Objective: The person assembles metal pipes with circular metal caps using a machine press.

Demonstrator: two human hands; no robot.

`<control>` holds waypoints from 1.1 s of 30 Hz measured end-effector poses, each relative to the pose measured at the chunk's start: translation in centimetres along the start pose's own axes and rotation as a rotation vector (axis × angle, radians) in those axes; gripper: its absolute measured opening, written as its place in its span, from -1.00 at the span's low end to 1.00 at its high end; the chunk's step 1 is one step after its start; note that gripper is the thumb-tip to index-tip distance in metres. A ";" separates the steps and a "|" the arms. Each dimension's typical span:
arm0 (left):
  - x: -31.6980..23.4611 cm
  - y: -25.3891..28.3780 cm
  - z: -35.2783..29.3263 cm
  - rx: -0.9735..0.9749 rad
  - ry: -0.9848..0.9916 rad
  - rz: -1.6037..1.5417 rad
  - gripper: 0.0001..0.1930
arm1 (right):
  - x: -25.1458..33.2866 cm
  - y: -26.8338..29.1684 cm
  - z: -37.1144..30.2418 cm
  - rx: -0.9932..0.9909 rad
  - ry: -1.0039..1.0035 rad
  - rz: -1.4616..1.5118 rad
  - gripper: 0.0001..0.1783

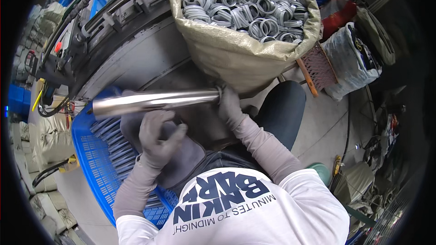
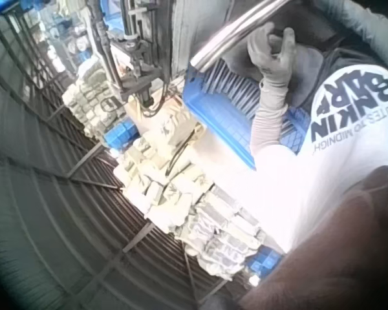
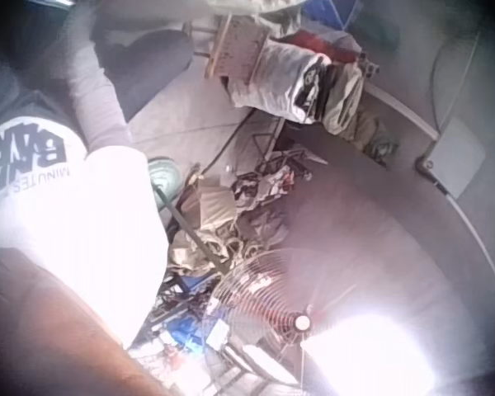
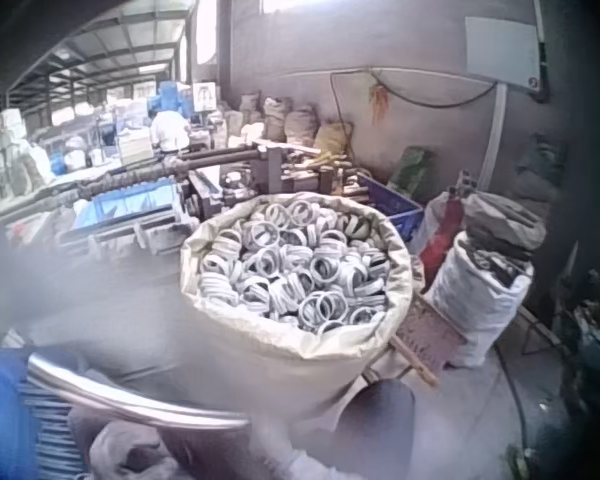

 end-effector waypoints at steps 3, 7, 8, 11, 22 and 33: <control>7.5 -0.1 -1.6 -0.059 0.672 -0.505 -0.60 | 3.3 3.2 -0.9 -0.267 0.529 0.103 -0.62; 9.8 1.0 0.7 -0.354 0.469 -0.959 -0.40 | -3.9 -2.2 1.7 0.089 -0.324 0.952 -0.54; 10.0 2.3 1.5 -0.438 0.359 -1.007 -0.41 | -1.3 -2.0 1.2 0.163 -0.160 0.596 -0.50; 8.6 6.5 5.4 -0.559 0.268 -1.187 -0.41 | 11.5 0.8 -2.5 0.121 0.523 -0.211 -0.57; -0.8 1.7 6.2 0.190 0.025 0.398 -0.54 | 22.8 16.3 9.0 -0.279 0.396 -1.276 -0.48; 3.6 -2.2 2.5 0.269 0.158 0.367 -0.52 | 26.0 17.3 3.7 -0.267 0.848 -0.526 -0.46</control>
Point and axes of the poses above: each hand's wrist, its own z-axis towards the middle knuckle, its own y-axis out of the back of the hand, x = y × z, the point moved 10 cm from there along z, towards the middle knuckle, and after that the axes turned 2 degrees about z, right-handed, at the moved point
